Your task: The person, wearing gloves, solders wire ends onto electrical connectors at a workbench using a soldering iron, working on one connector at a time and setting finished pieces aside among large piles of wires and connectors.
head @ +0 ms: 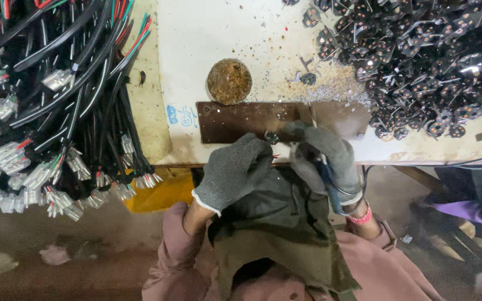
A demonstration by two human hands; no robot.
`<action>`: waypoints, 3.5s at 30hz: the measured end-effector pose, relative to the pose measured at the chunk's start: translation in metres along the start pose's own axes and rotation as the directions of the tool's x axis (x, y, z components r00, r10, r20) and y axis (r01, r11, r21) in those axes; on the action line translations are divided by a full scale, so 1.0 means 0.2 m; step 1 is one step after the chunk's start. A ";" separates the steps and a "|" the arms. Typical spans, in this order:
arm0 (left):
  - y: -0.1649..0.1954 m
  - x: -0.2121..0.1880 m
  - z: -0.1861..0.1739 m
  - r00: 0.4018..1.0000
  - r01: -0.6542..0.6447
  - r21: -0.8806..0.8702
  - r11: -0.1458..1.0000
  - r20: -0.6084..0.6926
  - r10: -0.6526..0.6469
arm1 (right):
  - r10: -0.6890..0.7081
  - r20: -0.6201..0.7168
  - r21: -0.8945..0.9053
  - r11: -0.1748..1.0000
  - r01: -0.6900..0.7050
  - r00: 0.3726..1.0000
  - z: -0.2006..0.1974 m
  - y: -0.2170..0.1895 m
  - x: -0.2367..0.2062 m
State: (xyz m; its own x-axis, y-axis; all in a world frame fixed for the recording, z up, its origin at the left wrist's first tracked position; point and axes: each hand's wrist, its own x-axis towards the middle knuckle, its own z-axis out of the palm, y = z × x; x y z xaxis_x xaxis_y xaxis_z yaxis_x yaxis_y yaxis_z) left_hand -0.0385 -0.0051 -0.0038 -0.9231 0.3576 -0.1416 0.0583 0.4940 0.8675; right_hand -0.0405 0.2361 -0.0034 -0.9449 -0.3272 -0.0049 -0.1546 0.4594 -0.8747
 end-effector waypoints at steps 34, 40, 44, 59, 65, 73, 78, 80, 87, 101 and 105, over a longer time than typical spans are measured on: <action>-0.02 0.05 -0.05 0.998 0.061 -0.119 0.991 0.029 -0.058 | -0.104 0.205 -0.323 0.931 0.167 0.973 0.03 0.09 -0.10; -0.02 0.06 -0.06 0.997 0.072 -0.132 0.989 0.020 -0.069 | -0.166 0.188 -0.254 0.944 0.211 0.968 0.04 0.09 -0.11; -0.02 0.05 -0.06 0.995 0.100 -0.164 0.981 0.038 -0.095 | -0.083 0.138 -0.266 0.957 0.118 0.987 0.05 0.10 -0.11; -0.03 0.04 -0.04 0.999 0.040 -0.065 0.997 0.014 -0.039 | 0.000 0.043 -0.085 0.996 0.003 0.999 0.02 0.23 -0.24; -0.02 0.02 -0.04 1.000 0.024 -0.128 0.991 -0.014 -0.026 | 0.315 -0.488 0.247 0.944 -0.217 0.814 0.14 0.34 -0.40; -0.02 0.01 -0.02 0.998 0.054 -0.085 0.995 0.024 -0.052 | -0.194 -0.304 -0.083 0.981 0.176 0.933 0.06 0.18 -0.29; -0.04 0.00 -0.01 0.999 -0.012 -0.055 0.998 -0.041 0.010 | -0.133 -0.141 -0.290 0.953 0.088 0.981 0.12 0.09 -0.17; -0.04 0.00 -0.01 0.999 -0.023 -0.059 0.998 -0.034 0.021 | -0.140 -0.141 -0.269 0.958 0.098 0.980 0.12 0.09 -0.16; -0.04 0.00 0.00 0.999 0.011 -0.057 0.998 -0.040 -0.013 | -0.152 -0.044 -0.222 0.965 0.139 0.987 0.11 0.13 -0.17; -0.05 -0.02 -0.02 0.998 -0.024 -0.057 0.998 -0.057 0.021 | 0.175 -0.250 0.227 0.967 -0.118 0.952 0.10 0.18 -0.27; -0.05 -0.02 -0.02 1.000 0.002 -0.099 0.995 -0.020 -0.004 | 0.562 -0.247 0.515 0.766 -0.384 0.790 0.02 0.22 -0.37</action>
State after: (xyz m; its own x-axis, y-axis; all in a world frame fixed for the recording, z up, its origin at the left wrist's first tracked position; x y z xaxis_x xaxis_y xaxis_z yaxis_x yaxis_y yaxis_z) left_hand -0.0357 -0.0140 -0.0100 -0.9307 0.3399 -0.1355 0.0186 0.4139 0.9101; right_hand 0.0237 0.2774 -0.0423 -0.9043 0.2032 -0.3755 0.3929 0.0520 -0.9181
